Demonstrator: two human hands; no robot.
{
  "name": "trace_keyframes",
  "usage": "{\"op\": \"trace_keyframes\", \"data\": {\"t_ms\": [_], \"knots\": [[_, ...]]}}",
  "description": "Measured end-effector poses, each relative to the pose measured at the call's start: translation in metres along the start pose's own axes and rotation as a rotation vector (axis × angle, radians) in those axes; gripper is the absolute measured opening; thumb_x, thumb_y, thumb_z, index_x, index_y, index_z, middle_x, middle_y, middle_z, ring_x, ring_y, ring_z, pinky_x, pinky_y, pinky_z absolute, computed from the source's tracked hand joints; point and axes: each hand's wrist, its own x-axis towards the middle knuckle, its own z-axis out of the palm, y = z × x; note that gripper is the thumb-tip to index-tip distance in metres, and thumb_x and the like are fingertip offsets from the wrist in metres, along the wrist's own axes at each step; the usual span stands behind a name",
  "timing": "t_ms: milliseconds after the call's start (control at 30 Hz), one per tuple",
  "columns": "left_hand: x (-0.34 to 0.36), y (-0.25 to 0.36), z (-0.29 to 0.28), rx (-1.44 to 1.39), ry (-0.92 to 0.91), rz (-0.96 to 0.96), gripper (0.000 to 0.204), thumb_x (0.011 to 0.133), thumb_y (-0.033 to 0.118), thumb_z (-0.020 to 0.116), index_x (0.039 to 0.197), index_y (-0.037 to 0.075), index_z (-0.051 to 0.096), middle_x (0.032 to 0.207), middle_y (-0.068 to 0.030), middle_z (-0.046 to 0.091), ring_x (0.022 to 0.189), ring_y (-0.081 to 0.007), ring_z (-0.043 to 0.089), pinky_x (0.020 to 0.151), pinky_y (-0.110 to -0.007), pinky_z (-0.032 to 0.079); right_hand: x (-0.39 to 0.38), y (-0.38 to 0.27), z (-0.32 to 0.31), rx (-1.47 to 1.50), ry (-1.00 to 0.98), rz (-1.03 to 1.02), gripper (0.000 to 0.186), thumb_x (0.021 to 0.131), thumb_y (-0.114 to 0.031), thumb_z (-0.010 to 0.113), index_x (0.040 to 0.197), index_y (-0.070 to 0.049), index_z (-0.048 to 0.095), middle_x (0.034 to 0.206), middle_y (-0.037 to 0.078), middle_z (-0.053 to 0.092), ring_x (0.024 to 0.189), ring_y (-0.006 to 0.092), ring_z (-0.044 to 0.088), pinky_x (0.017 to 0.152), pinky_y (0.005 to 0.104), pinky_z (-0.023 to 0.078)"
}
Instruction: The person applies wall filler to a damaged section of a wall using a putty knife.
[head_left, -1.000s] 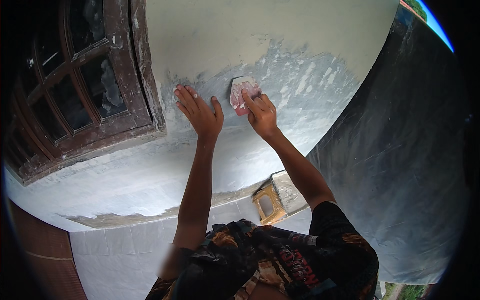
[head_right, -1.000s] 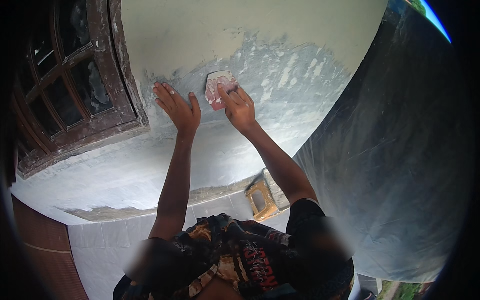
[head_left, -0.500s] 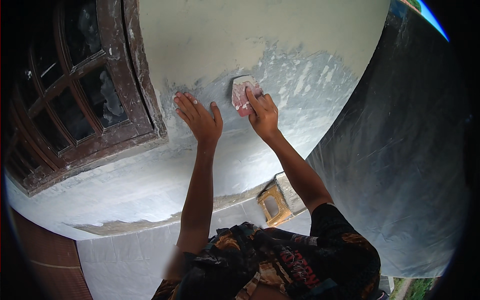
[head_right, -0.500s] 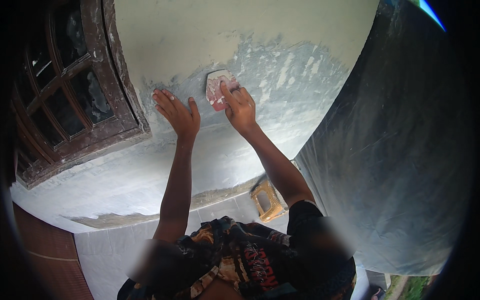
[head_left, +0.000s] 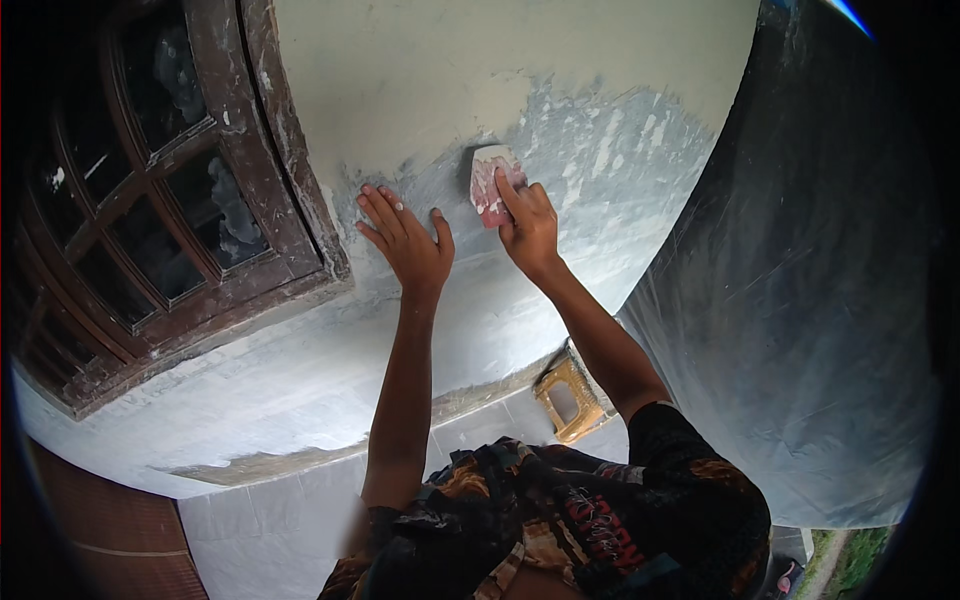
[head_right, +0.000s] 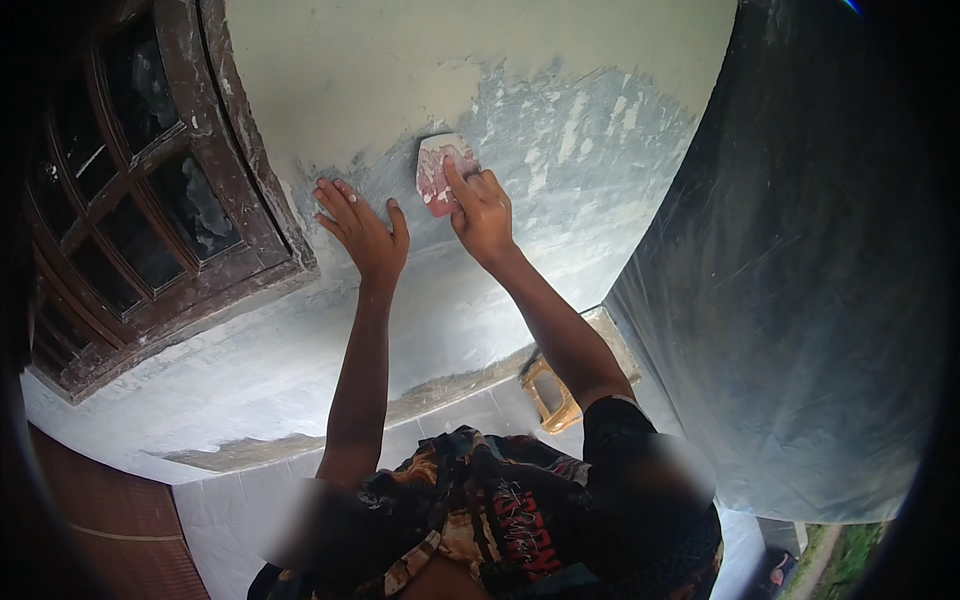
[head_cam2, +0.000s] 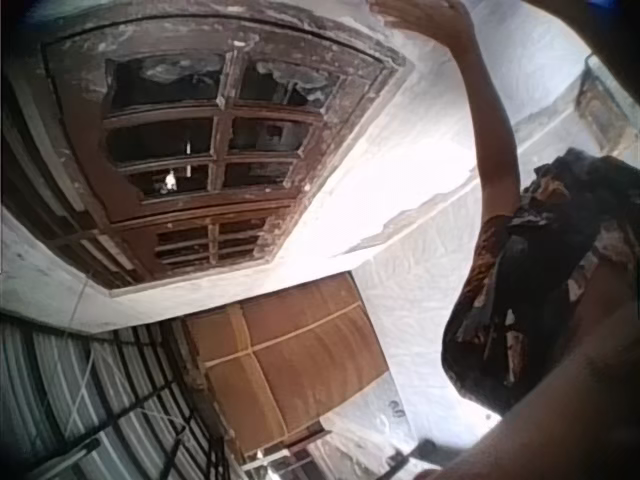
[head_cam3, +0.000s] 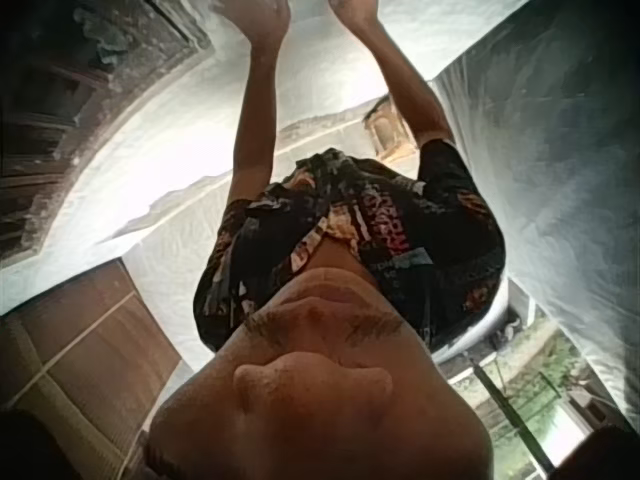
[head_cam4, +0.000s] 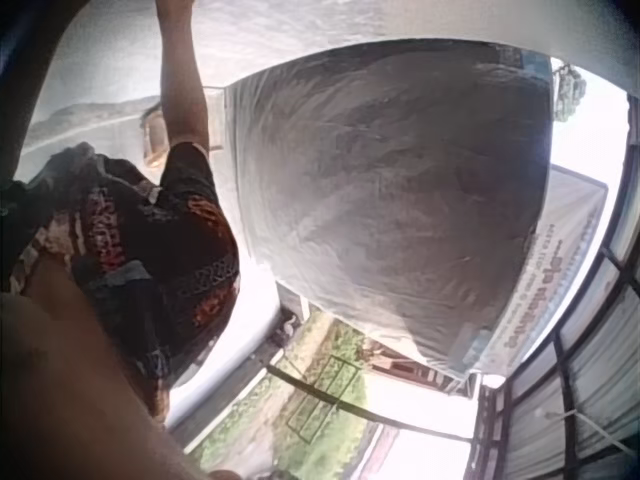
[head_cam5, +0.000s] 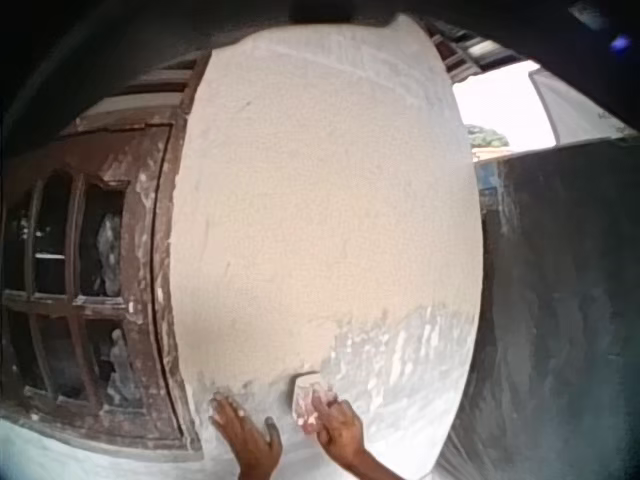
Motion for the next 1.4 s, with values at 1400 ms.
{"op": "trace_keyframes", "data": {"t_ms": [1400], "knots": [[0.063, -0.080, -0.056, 0.084, -0.384, 1.072, 0.058, 0.092, 0.022, 0.049, 0.143, -0.006, 0.048, 0.158, -0.0142, 0.038, 0.150, -0.0222, 0.030, 0.123, -0.037, 0.021, 0.007, -0.059, 0.046, -0.176, 0.133, 0.246, 0.073, 0.067, 0.009, 0.069, 0.137, -0.006, 0.058, 0.080, 0.010, 0.060, 0.083, 0.0307, 0.058, 0.076, 0.0414, 0.053]]}}
